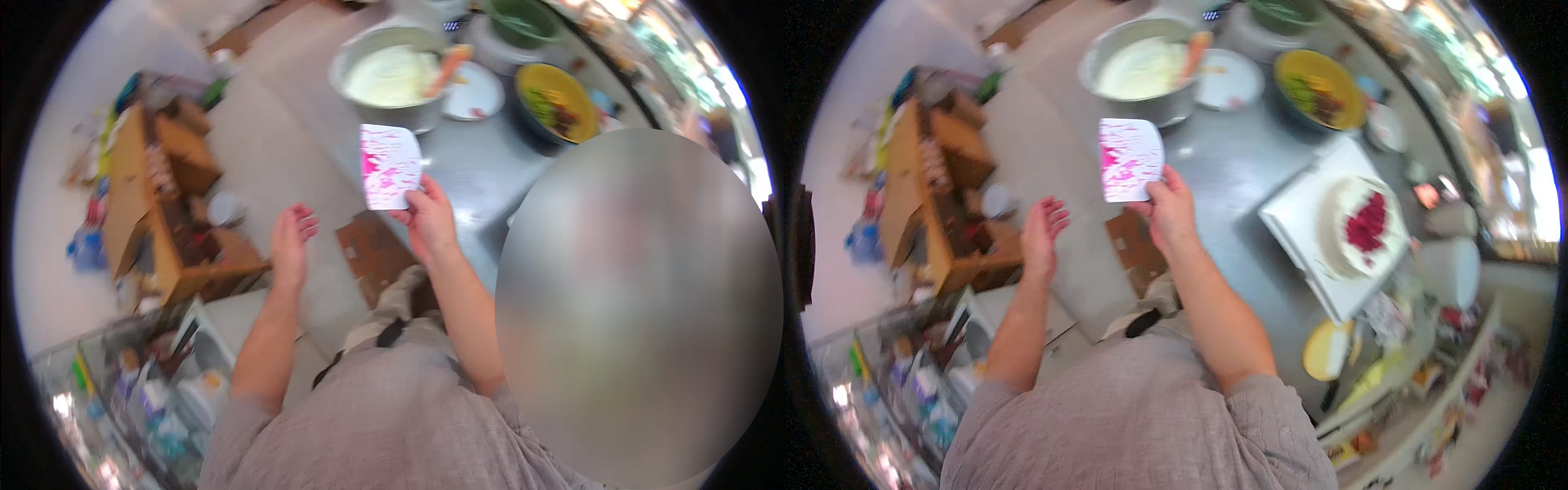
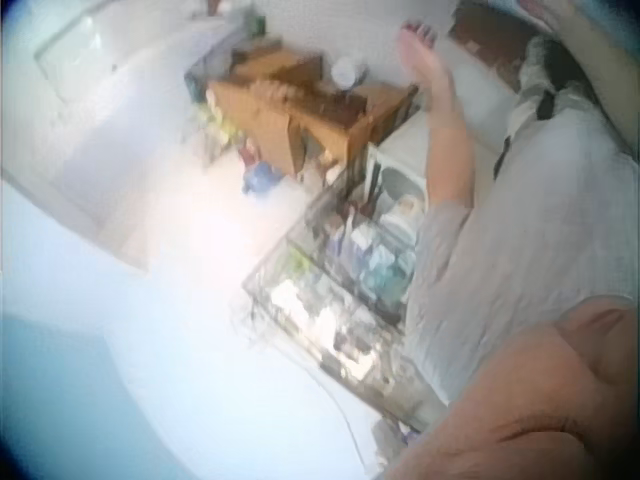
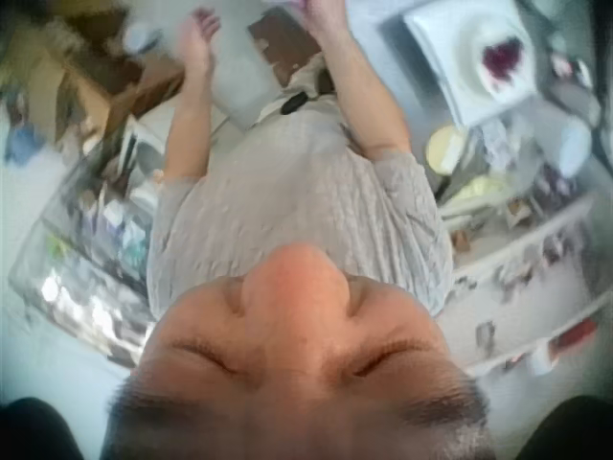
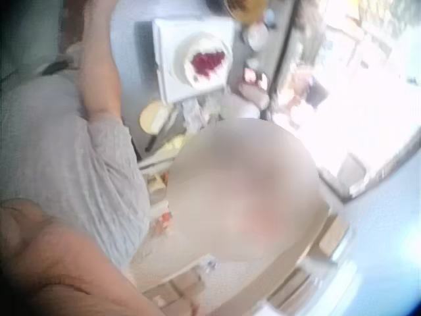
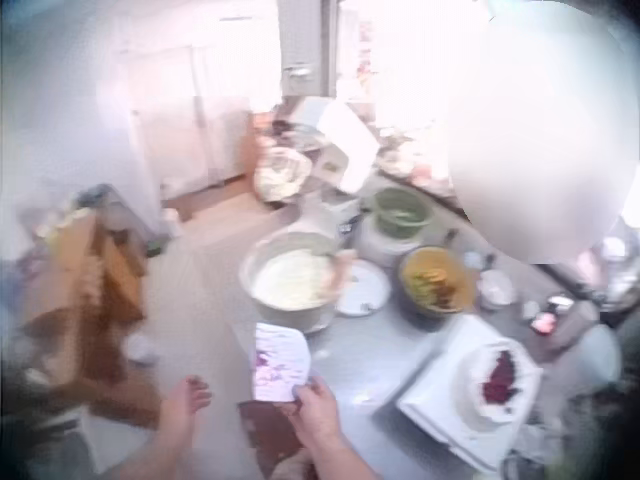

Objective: The person assembles a layer cake by cutting a cake round in half, spreading white frosting onto one layer with a spatula, adding chopped fruit pieces and yellow sauce, piping more frosting, and then placing the second cake layer on top and frosting it.

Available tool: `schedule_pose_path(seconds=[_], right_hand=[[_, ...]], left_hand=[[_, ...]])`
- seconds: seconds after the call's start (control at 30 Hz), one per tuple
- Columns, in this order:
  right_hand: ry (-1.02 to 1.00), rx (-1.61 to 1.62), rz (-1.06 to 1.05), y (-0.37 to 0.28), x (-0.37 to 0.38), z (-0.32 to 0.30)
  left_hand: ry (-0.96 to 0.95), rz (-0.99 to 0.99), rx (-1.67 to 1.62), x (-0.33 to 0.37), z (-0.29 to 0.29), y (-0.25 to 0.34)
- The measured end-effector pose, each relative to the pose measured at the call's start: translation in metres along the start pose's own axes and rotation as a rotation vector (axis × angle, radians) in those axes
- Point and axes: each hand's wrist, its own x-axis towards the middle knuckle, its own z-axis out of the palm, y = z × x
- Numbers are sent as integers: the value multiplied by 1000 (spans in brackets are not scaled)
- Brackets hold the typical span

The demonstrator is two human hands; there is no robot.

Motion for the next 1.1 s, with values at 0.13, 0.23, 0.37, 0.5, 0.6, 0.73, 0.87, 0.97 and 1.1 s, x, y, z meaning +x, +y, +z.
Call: schedule_pose_path(seconds=[0.13, 0.23, 0.37, 0.5, 0.6, 0.73, 0.87, 0.97, 1.1], right_hand=[[197, -359, -289, -108, -58, -25], [463, -850, -704, -192, -111, -63], [893, -1484, -1009, -258, -177, -79], [1017, -1743, -1129, -264, -186, -111], [1065, -1803, -1078, -248, -174, -134], [1053, -1821, -1068, -252, -166, -146], [1146, -1664, -1034, -262, -174, -121], [1151, -1768, -1082, -251, -168, -142], [1111, -1736, -1107, -248, -160, -146]], left_hand=[[-178, -27, -146, 2, 53, 4], [-335, -42, -109, -7, 118, 15], [-596, -51, -98, -24, 199, 19], [-757, -5, -96, -37, 240, 30], [-817, 17, -92, -36, 251, 26], [-807, -1, -83, -22, 251, 23], [-809, 10, -35, -4, 247, 28], [-807, 14, -55, 2, 251, 32], [-833, 40, -46, 7, 256, 38]])
